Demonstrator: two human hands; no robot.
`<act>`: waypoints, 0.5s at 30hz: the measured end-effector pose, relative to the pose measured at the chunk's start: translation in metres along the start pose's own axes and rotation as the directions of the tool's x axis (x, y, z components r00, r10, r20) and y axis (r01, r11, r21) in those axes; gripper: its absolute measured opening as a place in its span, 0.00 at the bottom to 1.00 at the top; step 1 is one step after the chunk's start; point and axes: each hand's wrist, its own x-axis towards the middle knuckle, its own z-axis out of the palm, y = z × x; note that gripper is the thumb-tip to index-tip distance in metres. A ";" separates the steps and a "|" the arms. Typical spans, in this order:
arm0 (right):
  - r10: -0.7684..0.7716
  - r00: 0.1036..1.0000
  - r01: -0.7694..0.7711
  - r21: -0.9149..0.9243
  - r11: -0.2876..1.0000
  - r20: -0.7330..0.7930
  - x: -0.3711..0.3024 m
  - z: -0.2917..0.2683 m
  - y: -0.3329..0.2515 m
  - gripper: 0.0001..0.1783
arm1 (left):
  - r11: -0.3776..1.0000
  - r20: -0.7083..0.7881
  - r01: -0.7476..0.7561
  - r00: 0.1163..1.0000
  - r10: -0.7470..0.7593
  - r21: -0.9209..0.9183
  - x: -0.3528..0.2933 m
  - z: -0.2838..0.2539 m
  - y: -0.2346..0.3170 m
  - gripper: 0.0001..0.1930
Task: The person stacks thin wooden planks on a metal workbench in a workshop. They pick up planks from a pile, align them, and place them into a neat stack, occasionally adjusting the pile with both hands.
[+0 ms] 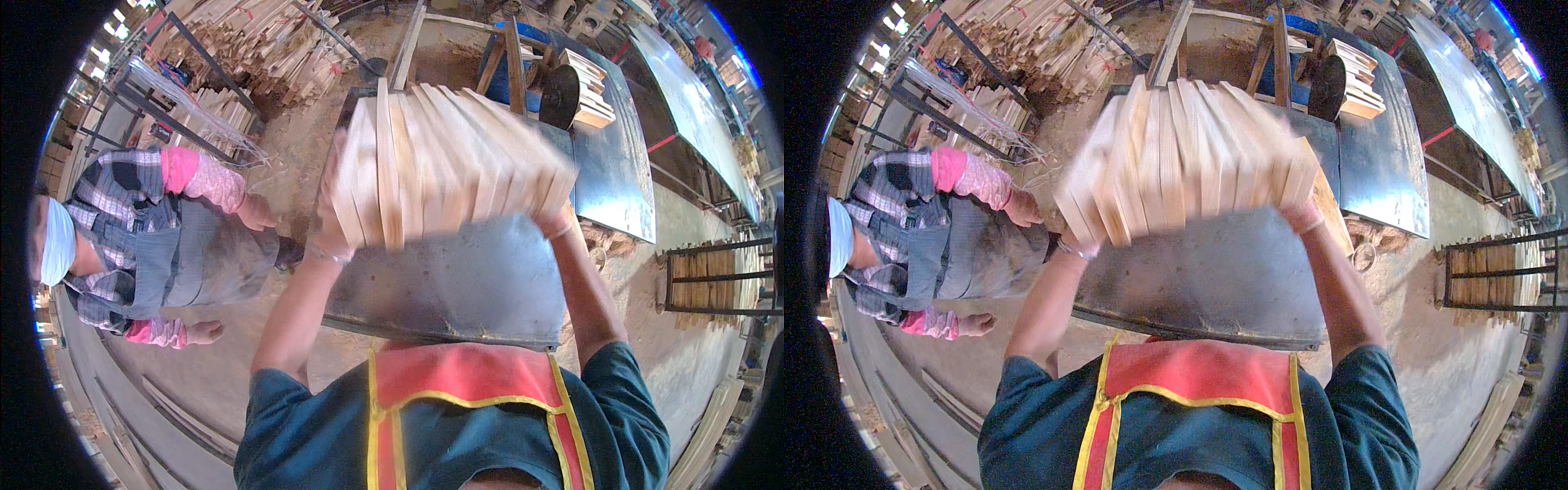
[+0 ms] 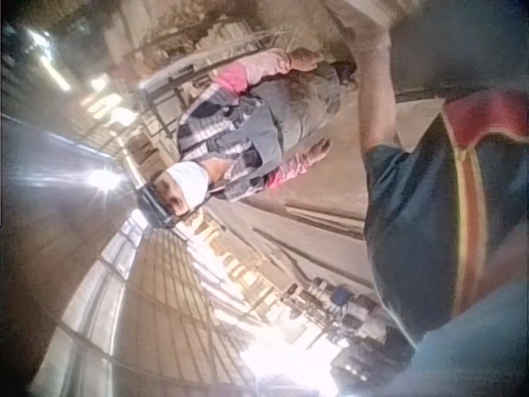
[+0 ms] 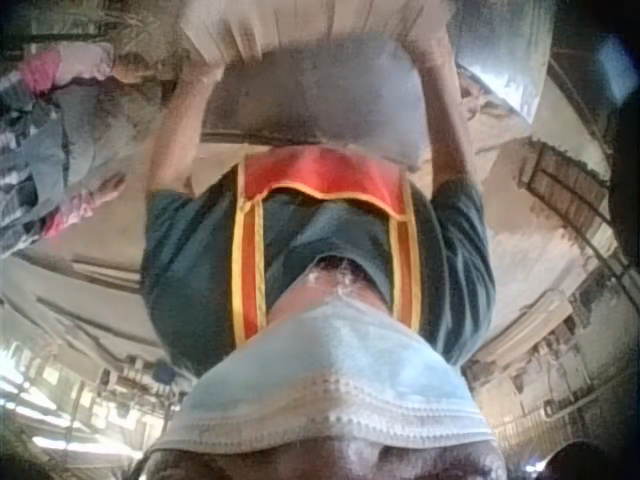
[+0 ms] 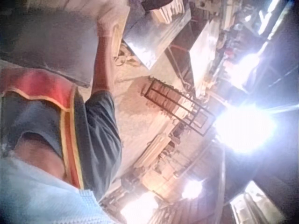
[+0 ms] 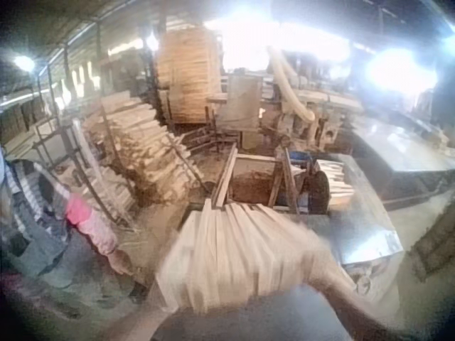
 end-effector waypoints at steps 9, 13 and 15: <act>0.256 0.890 0.200 -0.829 0.522 0.376 -0.086 0.039 0.043 0.45 | 0.549 0.576 -0.314 0.709 -0.408 0.775 -0.084 -0.024 -0.028 0.30; 0.206 0.909 0.033 -0.555 0.831 0.363 -0.073 0.014 0.020 0.31 | 0.589 0.415 0.060 0.652 -0.635 0.806 -0.062 -0.040 -0.006 0.28; 0.440 0.862 -0.463 0.041 0.885 0.251 -0.088 0.009 0.031 0.32 | 0.619 0.307 0.333 0.645 -0.700 0.712 -0.061 -0.043 -0.006 0.28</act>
